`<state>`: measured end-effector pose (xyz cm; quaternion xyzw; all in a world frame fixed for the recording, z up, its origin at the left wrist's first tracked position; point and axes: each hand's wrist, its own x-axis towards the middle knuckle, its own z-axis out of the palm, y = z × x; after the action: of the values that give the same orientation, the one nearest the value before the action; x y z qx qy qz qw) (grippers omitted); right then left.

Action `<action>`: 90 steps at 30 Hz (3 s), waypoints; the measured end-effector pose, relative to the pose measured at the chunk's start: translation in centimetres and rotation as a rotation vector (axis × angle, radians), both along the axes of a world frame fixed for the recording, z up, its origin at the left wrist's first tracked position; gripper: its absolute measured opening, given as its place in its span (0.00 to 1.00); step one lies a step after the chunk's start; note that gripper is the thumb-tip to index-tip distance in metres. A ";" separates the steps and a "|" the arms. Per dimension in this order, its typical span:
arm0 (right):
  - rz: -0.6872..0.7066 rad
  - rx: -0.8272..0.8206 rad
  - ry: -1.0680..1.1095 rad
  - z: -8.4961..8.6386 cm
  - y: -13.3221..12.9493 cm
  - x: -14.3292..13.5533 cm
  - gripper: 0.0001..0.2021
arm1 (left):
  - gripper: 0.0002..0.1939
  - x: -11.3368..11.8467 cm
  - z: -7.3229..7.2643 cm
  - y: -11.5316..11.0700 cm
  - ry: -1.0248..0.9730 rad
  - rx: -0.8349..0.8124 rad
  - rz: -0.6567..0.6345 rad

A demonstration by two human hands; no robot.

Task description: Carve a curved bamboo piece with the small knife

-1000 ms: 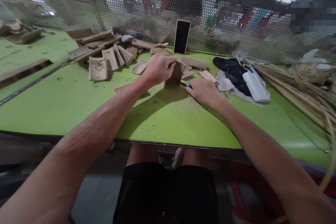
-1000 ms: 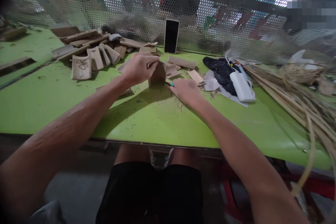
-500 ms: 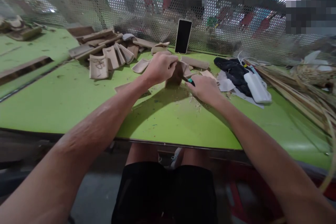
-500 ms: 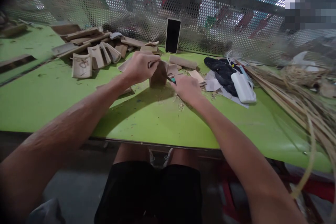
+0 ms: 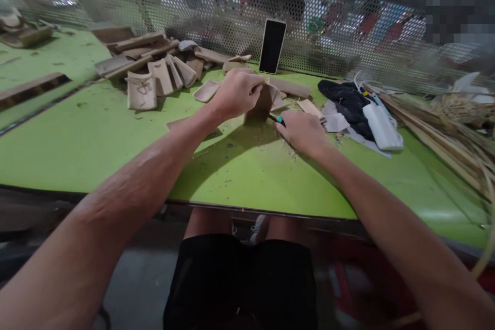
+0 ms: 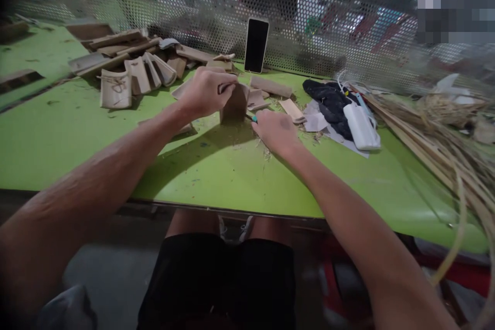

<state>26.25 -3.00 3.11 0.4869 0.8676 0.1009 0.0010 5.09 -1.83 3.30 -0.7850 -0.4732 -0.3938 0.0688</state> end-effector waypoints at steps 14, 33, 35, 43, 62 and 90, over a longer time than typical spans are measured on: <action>0.041 -0.107 -0.026 1.1 0.5 0.0 0.17 | 0.12 0.1 0.0 -0.1 -0.001 0.003 0.006; 0.106 -0.048 0.007 0.6 1.5 1.5 0.21 | 0.13 -0.7 0.1 0.5 -0.059 -0.055 -0.074; 0.121 -0.039 0.009 0.4 1.6 1.4 0.21 | 0.13 -0.9 0.3 0.4 -0.072 -0.085 -0.079; 0.172 -0.031 0.036 0.4 2.0 1.4 0.21 | 0.14 -1.4 0.4 1.1 -0.128 -0.134 -0.127; 0.239 -0.108 -0.044 0.3 2.7 0.6 0.21 | 0.11 -1.5 0.2 1.9 -0.204 -0.188 -0.141; 0.099 -0.064 -0.066 0.6 2.2 -0.1 0.24 | 0.18 -1.4 0.8 1.1 -0.196 -0.357 -0.133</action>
<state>26.16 -0.79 3.73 0.4395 0.8929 0.0888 0.0403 3.69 -0.68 4.14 -0.7721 -0.4869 -0.3821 -0.1438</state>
